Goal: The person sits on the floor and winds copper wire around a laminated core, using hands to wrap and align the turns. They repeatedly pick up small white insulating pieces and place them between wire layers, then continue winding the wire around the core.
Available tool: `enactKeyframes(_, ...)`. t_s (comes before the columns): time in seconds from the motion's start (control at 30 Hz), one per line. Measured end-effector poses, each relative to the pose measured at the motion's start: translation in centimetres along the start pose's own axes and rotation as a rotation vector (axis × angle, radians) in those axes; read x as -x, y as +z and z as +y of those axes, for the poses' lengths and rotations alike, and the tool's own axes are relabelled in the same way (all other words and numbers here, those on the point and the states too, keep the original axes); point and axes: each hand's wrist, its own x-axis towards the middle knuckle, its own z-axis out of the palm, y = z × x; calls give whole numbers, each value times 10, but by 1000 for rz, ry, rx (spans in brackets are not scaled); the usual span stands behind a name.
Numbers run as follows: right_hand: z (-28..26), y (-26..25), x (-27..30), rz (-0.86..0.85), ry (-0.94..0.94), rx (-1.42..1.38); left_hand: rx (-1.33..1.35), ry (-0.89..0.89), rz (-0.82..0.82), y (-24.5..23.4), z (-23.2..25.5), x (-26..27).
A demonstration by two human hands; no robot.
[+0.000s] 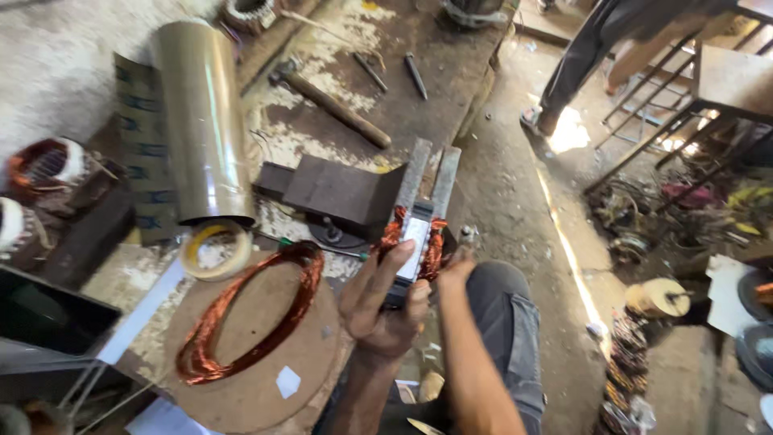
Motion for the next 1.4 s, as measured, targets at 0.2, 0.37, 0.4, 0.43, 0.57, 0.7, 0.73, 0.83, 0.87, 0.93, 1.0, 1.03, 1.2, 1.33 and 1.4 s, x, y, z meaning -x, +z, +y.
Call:
enactKeyframes(0.2,-71,28,-32,-42,-49,68,94,-102,-2,-11,-1,6)
enactKeyframes(0.37,-177,198,-30,-675,-95,237,92,-36,67,-19,-10,9)
enactKeyframes(0.4,-189,234,-14,-836,-109,341,25,-26,58,-20,-13,9)
enactKeyframes(0.43,-203,260,14,-656,-296,714,-41,-18,48,-19,-17,6)
enactKeyframes(0.57,-164,263,138,-1063,-667,1128,-19,-30,-50,-26,-6,-3)
enactKeyframes(0.7,-113,255,210,-1109,-878,1210,-65,-143,-160,-7,6,-25)
enactKeyframes(0.73,-102,260,215,-1140,-945,1198,-85,-168,-183,-1,7,-32)
enactKeyframes(0.83,-88,267,238,-1150,-1095,1274,-132,-235,-225,16,12,-61)
enactKeyframes(0.87,-87,265,243,-1139,-1118,1313,-132,-249,-230,17,17,-66)
enactKeyframes(0.93,-91,250,251,-1214,-1137,1348,-128,-280,-239,21,24,-74)
enactKeyframes(1.0,-101,237,243,-1221,-1201,1366,-198,-257,-251,30,26,-82)
enactKeyframes(1.03,-105,234,234,-1192,-1256,1362,-237,-247,-270,36,25,-88)
enactKeyframes(1.2,-129,252,130,-692,-1350,1232,-306,-281,-353,48,17,-104)
enactKeyframes(1.33,-137,220,3,-232,-1399,1330,-334,-339,-352,47,17,-102)
enactKeyframes(1.4,-125,162,-40,-194,-1203,1478,-253,-377,-374,44,17,-101)
